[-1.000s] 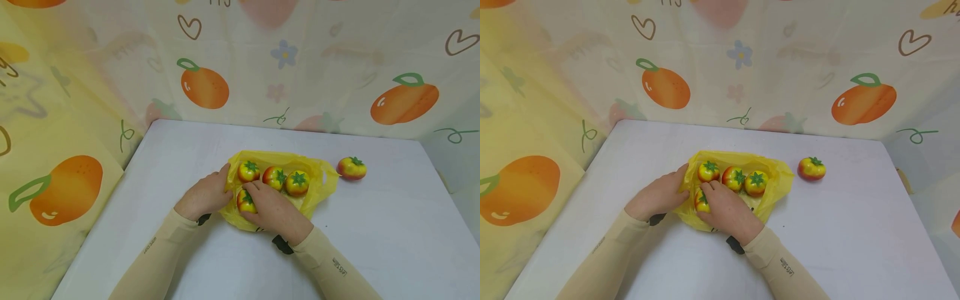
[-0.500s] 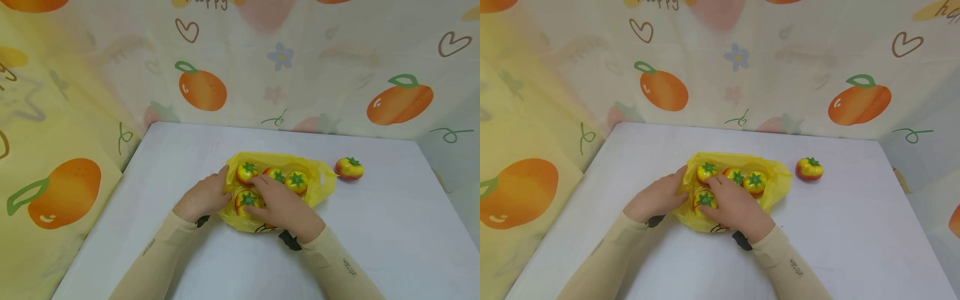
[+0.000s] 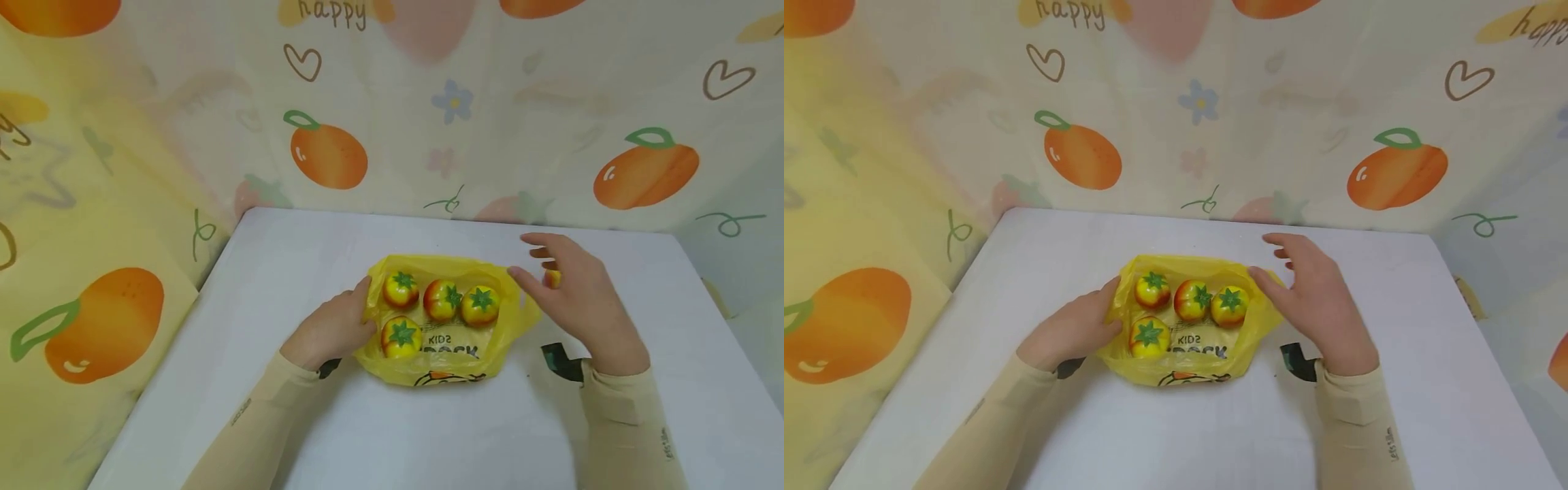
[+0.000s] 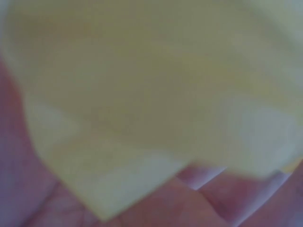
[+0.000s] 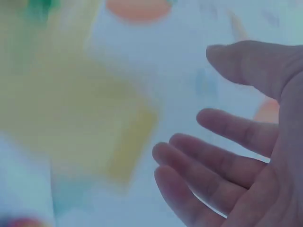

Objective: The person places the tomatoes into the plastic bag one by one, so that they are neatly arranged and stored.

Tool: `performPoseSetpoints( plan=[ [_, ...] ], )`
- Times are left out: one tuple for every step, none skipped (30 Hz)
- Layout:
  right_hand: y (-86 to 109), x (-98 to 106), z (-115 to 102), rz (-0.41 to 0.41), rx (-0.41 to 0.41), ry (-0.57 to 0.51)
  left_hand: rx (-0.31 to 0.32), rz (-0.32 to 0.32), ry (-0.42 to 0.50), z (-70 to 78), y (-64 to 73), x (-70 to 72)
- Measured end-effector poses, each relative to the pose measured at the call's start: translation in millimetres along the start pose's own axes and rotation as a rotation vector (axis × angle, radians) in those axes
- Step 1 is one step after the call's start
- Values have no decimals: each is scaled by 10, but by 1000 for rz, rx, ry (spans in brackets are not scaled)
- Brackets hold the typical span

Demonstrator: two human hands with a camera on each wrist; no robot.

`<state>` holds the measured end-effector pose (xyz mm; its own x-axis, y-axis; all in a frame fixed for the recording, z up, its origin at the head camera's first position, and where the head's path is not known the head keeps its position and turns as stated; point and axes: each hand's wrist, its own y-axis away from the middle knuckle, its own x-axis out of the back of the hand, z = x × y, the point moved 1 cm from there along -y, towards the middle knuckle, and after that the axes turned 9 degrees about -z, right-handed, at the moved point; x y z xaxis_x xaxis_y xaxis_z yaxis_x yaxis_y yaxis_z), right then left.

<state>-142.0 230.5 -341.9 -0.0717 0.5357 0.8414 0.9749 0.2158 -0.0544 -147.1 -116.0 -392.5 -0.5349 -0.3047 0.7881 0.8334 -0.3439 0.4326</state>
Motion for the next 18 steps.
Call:
performPoseSetpoints(
  plan=[
    [12,57,96,16,-39,1,1,1,-2,-4,-2,-4],
    [23,104,190,27,-83,3,0,2,1,-5,-4,-6],
    [29,140,279,30,-120,6,1,3,1,-7,-9,-7],
    [37,163,360,33,-151,11,4,2,2,-10,-10,-11],
    [36,175,433,32,-176,15,7,0,1,-14,-11,-13],
    [29,179,495,29,-200,19,11,-3,1,-17,-12,-15],
    [15,178,547,22,-216,21,14,-6,3,-17,-12,-14],
    [-2,172,590,16,-224,21,17,-8,3,-16,-12,-12],
    [-20,162,626,9,-229,21,19,-9,2,-16,-12,-10],
    [-39,148,658,1,-233,19,22,-11,3,-16,-11,-8],
    [-56,131,689,-9,-238,17,26,-13,3,-16,-10,-6],
    [-70,113,719,-18,-241,17,26,-14,4,-16,-8,-3],
    [-81,93,751,-22,-241,16,25,-14,7,-13,-5,2],
    [-89,74,785,-26,-245,15,23,-14,8,-12,-5,5],
    [-94,55,820,-29,-252,17,19,-13,8,-13,-6,6],
    [-97,37,855,-32,-262,22,17,-12,7,-13,-9,7],
    [-100,18,893,-34,-273,27,12,-11,5,-12,-11,9],
    [-102,1,931,-37,-284,29,7,-9,2,-10,-13,10]
  ],
)
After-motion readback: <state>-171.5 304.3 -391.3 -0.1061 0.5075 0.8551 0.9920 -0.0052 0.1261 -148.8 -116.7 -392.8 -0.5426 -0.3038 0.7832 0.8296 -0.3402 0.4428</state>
